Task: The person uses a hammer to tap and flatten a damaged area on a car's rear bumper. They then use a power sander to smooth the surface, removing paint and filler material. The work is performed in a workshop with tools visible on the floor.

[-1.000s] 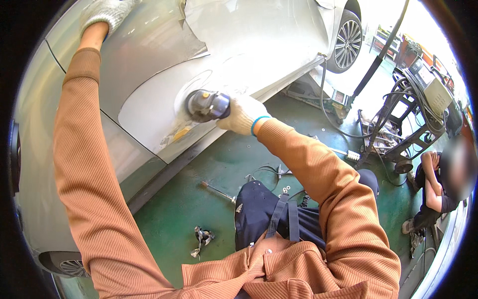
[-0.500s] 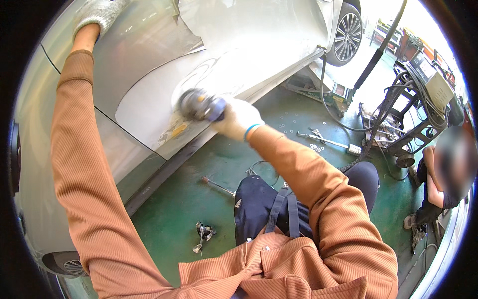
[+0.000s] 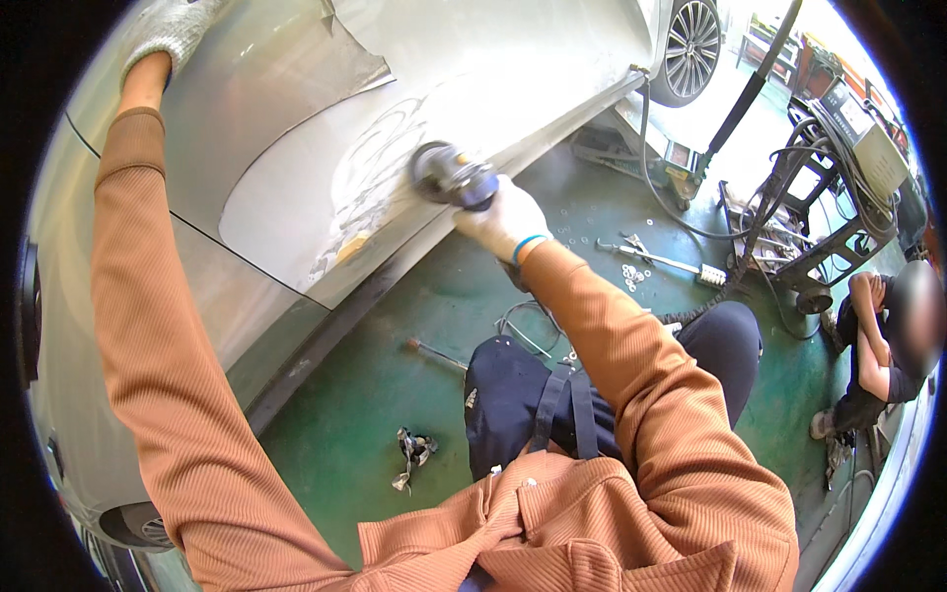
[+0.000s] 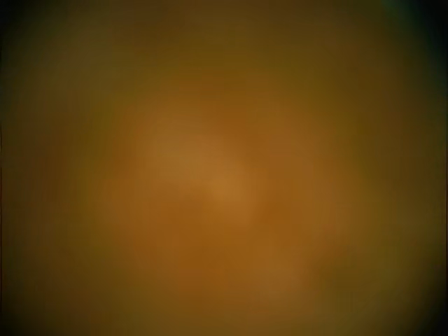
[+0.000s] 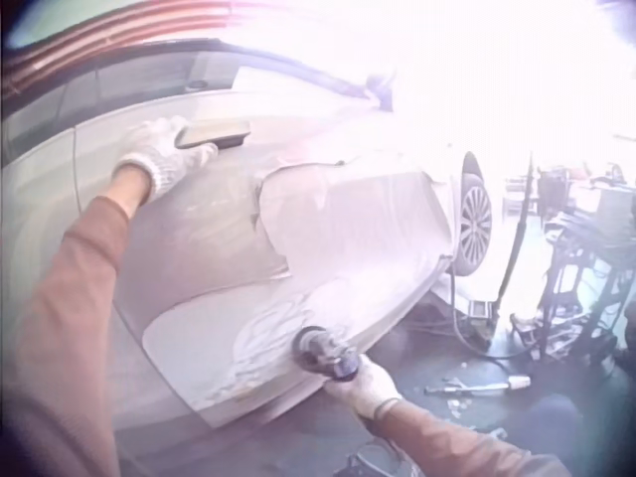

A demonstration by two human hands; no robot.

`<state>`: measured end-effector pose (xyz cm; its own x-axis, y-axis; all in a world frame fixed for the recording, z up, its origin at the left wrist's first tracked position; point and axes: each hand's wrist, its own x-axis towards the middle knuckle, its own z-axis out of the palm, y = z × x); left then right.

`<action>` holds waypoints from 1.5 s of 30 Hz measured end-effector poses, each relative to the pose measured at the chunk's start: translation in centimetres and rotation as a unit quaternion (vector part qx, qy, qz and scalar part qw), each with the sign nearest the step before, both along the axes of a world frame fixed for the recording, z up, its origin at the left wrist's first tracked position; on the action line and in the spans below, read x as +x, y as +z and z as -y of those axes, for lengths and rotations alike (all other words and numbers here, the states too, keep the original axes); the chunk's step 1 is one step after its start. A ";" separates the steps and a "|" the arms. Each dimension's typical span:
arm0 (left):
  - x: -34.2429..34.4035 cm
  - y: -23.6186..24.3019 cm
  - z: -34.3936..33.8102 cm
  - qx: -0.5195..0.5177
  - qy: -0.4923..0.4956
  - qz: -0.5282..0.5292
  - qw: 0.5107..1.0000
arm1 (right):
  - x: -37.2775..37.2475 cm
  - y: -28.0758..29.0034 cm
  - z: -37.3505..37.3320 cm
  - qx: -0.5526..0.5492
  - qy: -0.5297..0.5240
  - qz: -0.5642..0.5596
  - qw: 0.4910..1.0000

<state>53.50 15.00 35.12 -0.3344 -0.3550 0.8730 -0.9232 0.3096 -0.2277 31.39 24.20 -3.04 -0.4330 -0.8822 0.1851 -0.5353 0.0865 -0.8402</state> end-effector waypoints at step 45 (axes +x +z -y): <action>3.1 2.5 11.4 -0.014 0.040 -0.020 0.999 | 4.6 -2.3 -0.9 0.007 0.176 0.017 0.984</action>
